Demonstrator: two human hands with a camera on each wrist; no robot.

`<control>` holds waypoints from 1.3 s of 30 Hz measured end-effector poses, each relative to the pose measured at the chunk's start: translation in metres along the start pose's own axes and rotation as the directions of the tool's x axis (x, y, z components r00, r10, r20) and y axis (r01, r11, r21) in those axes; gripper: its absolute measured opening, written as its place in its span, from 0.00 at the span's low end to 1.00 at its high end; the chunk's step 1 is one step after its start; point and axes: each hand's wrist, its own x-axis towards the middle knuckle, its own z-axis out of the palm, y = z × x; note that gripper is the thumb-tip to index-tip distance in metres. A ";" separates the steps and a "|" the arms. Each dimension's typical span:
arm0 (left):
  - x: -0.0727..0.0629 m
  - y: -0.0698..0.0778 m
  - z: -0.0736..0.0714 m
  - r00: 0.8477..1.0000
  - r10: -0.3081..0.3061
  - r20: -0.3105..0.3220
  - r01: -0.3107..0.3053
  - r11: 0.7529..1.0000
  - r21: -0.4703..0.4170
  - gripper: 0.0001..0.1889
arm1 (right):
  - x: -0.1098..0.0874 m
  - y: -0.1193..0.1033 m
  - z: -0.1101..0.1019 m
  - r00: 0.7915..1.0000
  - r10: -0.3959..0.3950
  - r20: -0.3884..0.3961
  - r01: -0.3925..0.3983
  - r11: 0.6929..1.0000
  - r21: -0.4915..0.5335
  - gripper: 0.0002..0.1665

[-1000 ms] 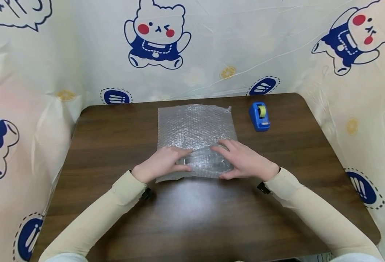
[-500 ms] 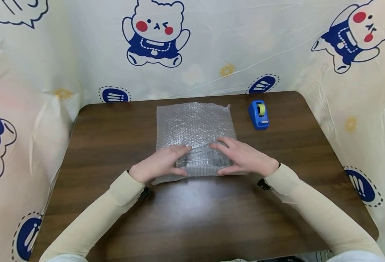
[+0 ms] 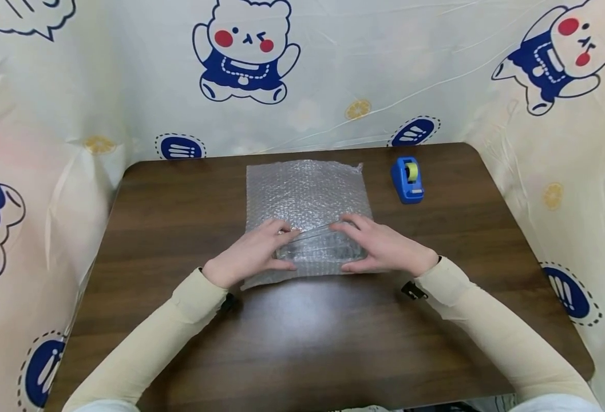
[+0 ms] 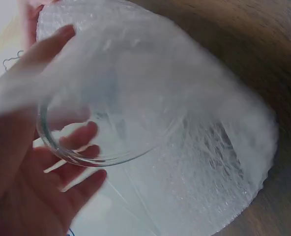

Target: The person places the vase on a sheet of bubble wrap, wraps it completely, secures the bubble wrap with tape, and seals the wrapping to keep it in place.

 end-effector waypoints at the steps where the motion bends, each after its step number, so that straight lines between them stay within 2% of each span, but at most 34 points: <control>1: 0.000 0.000 0.000 1.000 0.017 -0.023 -0.017 1.000 0.020 0.35 | 0.000 0.000 0.000 1.000 0.000 -0.001 0.000 1.000 0.002 0.49; 4: 0.002 -0.001 -0.002 0.998 0.030 -0.051 -0.029 1.000 0.011 0.32 | 0.000 0.001 0.001 1.000 0.005 -0.003 -0.005 1.000 0.008 0.49; 8: 0.003 0.001 -0.004 1.000 0.005 -0.025 -0.006 1.000 -0.023 0.31 | 0.000 0.002 0.002 1.000 0.007 0.001 -0.007 1.000 0.030 0.49; 11: 0.004 0.001 -0.006 1.000 0.013 -0.026 -0.014 1.000 -0.019 0.30 | 0.000 0.001 0.003 1.000 -0.003 -0.004 0.003 1.000 0.027 0.49; 16: 0.007 0.000 -0.005 0.998 0.025 -0.052 -0.026 1.000 -0.004 0.27 | 0.005 -0.002 0.007 0.999 -0.021 -0.049 0.018 0.998 -0.057 0.47; 21: 0.006 0.000 -0.005 0.999 0.028 -0.040 -0.027 0.999 0.022 0.28 | 0.012 -0.010 0.007 0.998 -0.018 -0.057 0.010 0.991 -0.131 0.47; 27: 0.007 -0.001 -0.006 0.998 0.054 -0.029 -0.053 0.997 0.049 0.26 | 0.012 -0.009 0.005 0.999 0.032 -0.016 -0.033 0.997 -0.068 0.44; 32: 0.009 0.003 -0.006 0.998 0.067 0.019 -0.068 0.997 0.032 0.26 | 0.006 -0.008 0.006 1.000 0.002 0.015 -0.002 1.000 0.023 0.44; 36: 0.011 0.006 -0.006 0.997 0.021 0.070 -0.018 0.999 -0.042 0.26 | 0.001 -0.009 0.008 0.999 -0.049 0.009 0.048 0.997 0.057 0.44; 39: 0.014 0.004 -0.007 0.996 -0.025 0.090 0.034 0.994 -0.106 0.25 | 0.000 -0.010 0.008 0.999 -0.051 0.004 0.051 0.996 0.072 0.44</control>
